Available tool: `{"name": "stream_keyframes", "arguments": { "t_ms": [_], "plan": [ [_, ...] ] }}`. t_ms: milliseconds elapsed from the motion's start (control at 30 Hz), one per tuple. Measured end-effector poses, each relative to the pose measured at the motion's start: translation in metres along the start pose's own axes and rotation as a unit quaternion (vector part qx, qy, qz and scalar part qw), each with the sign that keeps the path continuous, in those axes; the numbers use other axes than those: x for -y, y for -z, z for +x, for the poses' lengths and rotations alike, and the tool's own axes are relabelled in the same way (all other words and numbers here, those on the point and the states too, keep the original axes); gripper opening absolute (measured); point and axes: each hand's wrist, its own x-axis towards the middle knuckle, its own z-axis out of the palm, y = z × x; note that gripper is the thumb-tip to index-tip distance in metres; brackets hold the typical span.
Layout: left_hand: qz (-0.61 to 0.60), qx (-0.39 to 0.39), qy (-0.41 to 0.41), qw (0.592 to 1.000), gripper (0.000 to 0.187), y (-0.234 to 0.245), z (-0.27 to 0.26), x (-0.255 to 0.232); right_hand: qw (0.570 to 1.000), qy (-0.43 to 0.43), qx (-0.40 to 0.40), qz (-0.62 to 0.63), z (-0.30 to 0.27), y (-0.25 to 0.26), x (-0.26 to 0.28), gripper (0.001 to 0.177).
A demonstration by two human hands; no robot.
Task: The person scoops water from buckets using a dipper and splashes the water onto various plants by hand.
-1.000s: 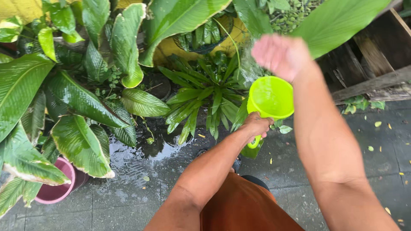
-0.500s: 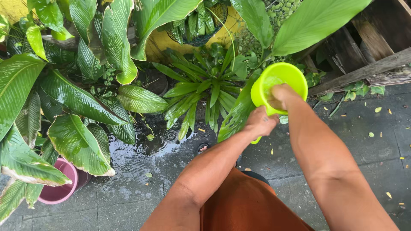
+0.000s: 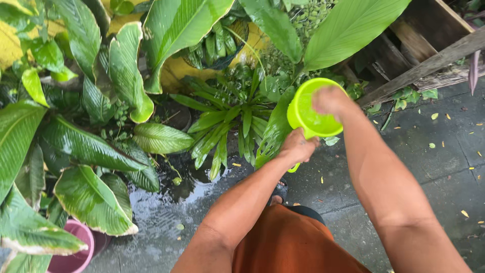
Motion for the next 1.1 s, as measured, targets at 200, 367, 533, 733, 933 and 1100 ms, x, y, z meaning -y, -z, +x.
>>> {"name": "stream_keyframes", "arguments": {
  "t_ms": [200,367,533,733,933,1100],
  "plan": [
    [0.212,-0.098,-0.245,0.941,0.046,-0.036,0.041,0.037,0.991,-0.081,-0.092,0.044,0.027,-0.009,-0.117,0.020],
    [0.185,0.009,-0.136,0.973,0.045,-0.048,0.046,0.021,0.915,-0.132,-0.080,0.373,0.060,-0.025,-0.137,0.036],
    [-0.086,0.015,0.018,0.996,0.034,-0.047,0.066,-0.020,0.640,0.223,0.326,0.659,0.050,0.046,0.032,0.034],
    [-0.218,-0.028,0.009,0.976,0.022,-0.050,0.084,-0.047,0.881,0.253,0.104,0.387,-0.007,0.133,0.160,0.015],
    [-0.136,-0.100,0.010,0.986,0.027,-0.067,0.078,-0.094,0.985,0.157,0.049,0.055,0.096,0.102,0.013,0.012],
    [0.012,-0.111,-0.003,0.994,0.037,-0.077,0.102,-0.084,0.967,0.137,-0.052,-0.210,0.147,0.088,-0.046,0.035]
  ]
}}
